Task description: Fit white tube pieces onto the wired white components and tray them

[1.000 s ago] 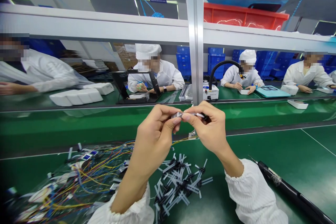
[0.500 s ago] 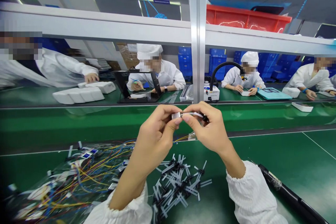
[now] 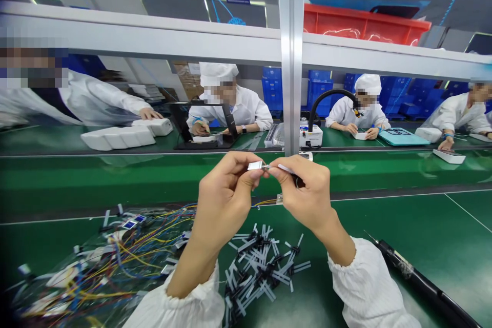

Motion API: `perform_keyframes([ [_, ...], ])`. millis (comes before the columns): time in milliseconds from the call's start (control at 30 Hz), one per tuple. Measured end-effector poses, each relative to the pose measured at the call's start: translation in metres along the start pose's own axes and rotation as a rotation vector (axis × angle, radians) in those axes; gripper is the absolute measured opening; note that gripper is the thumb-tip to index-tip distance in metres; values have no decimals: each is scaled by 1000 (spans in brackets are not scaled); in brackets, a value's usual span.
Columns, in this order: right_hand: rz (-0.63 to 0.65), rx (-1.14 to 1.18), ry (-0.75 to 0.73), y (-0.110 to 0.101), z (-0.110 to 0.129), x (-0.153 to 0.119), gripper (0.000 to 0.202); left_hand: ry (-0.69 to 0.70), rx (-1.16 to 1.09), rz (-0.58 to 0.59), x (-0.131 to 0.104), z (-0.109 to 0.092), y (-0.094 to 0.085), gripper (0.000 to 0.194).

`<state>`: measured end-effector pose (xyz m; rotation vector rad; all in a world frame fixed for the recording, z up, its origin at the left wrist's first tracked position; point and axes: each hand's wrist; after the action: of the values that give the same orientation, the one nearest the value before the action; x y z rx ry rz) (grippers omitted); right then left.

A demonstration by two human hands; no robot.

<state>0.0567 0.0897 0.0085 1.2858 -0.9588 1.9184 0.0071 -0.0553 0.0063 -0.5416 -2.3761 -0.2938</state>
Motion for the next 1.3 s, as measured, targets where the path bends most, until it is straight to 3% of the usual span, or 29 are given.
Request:
perform_keyframes([
  [567,-15,48,181,4,4,-2,21,86,59,-27,-2,10,7,12],
  [967,-95,-12,79,5,5,-5,21,180,197,-11,-4,-4,5,15],
  [1300,-72,-84,-11,5,5,-6,27,191,283,46,-3,-4,1,17],
])
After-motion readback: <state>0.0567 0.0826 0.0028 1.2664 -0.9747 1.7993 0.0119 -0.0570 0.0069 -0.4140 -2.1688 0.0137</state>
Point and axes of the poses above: each hand's wrist, its own x-axis towards the middle knuckle, its own y-axis out of the palm, z = x × y, and after that the axes turned 13 degrees about -x, right-handed
